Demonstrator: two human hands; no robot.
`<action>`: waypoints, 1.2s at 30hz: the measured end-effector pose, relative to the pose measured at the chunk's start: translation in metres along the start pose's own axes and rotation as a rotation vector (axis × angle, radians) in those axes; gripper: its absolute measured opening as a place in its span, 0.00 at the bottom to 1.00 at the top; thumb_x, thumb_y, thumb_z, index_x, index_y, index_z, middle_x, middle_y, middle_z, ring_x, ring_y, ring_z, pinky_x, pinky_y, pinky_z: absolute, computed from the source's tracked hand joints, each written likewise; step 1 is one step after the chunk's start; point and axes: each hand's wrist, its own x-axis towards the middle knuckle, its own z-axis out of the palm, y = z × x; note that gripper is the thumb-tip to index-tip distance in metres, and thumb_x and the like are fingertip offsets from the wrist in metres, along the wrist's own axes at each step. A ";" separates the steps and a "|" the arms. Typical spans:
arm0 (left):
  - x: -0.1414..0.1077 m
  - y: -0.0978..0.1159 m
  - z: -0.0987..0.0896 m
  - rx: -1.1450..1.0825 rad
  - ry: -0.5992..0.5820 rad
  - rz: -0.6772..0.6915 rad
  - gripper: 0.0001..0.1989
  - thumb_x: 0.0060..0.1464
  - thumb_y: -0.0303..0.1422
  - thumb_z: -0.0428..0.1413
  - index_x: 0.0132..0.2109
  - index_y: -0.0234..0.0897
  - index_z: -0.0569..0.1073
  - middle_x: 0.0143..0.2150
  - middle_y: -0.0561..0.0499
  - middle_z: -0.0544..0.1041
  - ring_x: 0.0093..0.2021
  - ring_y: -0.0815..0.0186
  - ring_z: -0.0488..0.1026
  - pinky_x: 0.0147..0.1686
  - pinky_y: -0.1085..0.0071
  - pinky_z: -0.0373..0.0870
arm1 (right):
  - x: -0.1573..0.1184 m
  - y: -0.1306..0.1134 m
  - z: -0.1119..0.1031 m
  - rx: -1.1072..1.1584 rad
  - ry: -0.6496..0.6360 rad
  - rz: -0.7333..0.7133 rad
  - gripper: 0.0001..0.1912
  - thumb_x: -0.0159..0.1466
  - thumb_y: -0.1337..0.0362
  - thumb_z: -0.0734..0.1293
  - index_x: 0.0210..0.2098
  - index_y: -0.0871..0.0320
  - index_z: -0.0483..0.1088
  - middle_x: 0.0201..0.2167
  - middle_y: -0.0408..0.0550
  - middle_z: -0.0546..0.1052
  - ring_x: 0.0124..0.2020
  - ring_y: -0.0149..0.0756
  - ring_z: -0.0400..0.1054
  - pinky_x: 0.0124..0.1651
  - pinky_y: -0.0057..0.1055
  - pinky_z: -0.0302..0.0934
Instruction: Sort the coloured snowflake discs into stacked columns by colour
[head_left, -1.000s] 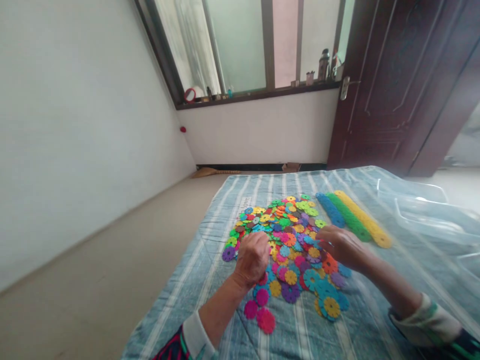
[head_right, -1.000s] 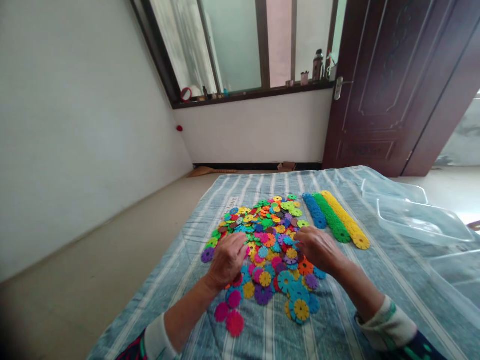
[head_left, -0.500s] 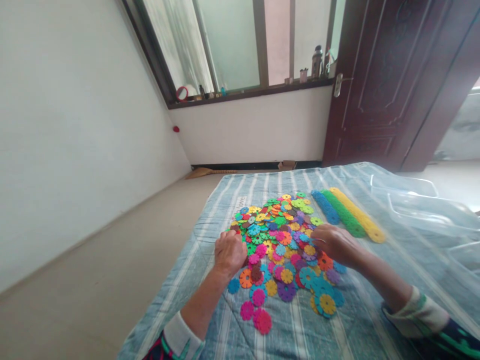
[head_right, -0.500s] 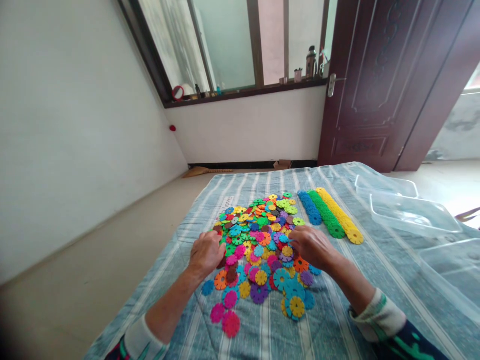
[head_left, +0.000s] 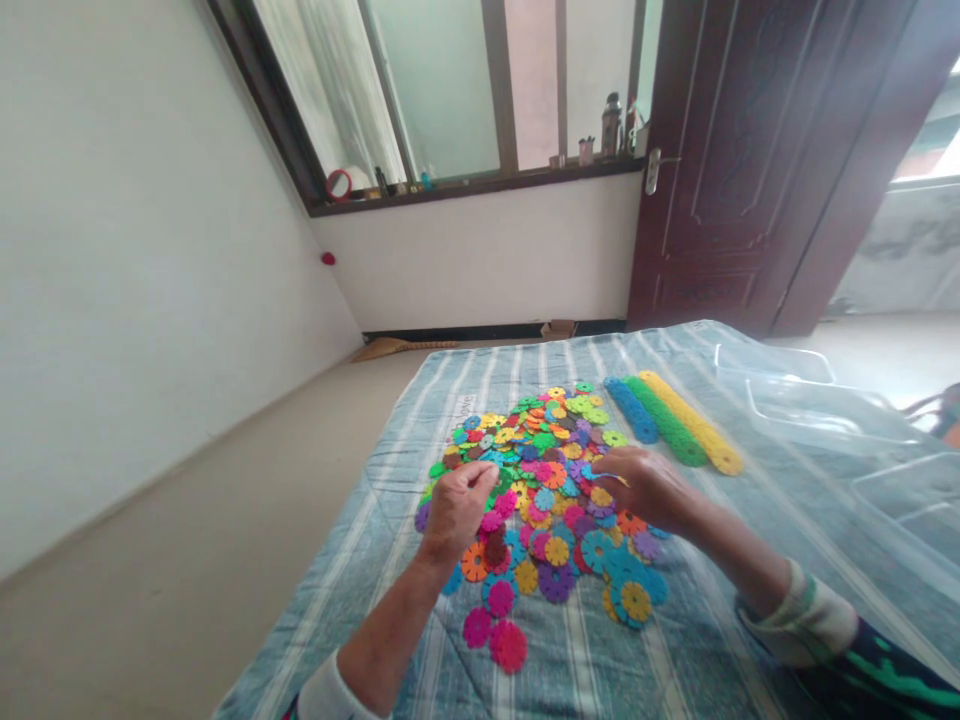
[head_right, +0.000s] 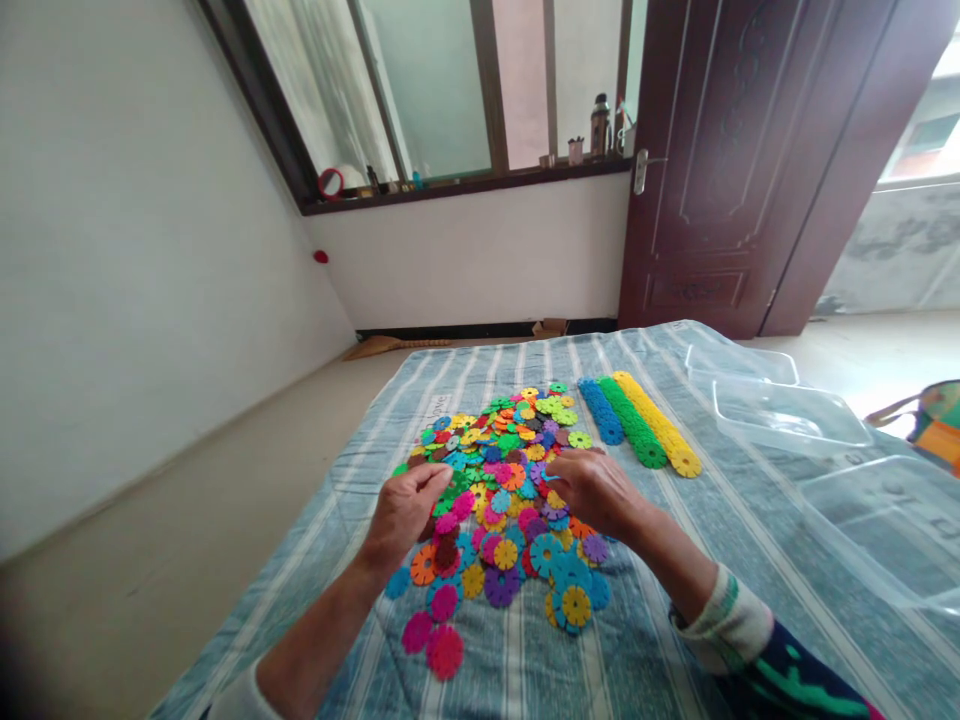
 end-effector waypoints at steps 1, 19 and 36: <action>-0.003 0.004 0.004 -0.084 -0.024 -0.039 0.16 0.54 0.42 0.51 0.30 0.35 0.77 0.25 0.54 0.74 0.28 0.67 0.69 0.31 0.73 0.66 | 0.000 -0.004 0.001 0.038 -0.008 -0.030 0.08 0.63 0.65 0.62 0.32 0.55 0.74 0.29 0.47 0.76 0.32 0.34 0.70 0.38 0.28 0.60; -0.031 0.030 0.034 -0.223 -0.187 0.061 0.14 0.52 0.43 0.55 0.31 0.37 0.78 0.29 0.52 0.78 0.32 0.65 0.74 0.34 0.73 0.70 | 0.011 -0.018 -0.025 0.134 -0.163 0.049 0.08 0.59 0.71 0.65 0.26 0.57 0.75 0.22 0.41 0.74 0.26 0.27 0.65 0.30 0.24 0.53; -0.028 0.018 0.042 0.055 -0.020 0.661 0.09 0.59 0.33 0.53 0.33 0.38 0.75 0.30 0.53 0.80 0.31 0.68 0.76 0.35 0.74 0.72 | -0.010 0.089 -0.075 -0.356 -0.246 0.581 0.12 0.55 0.70 0.64 0.33 0.56 0.79 0.31 0.49 0.79 0.32 0.34 0.70 0.29 0.26 0.51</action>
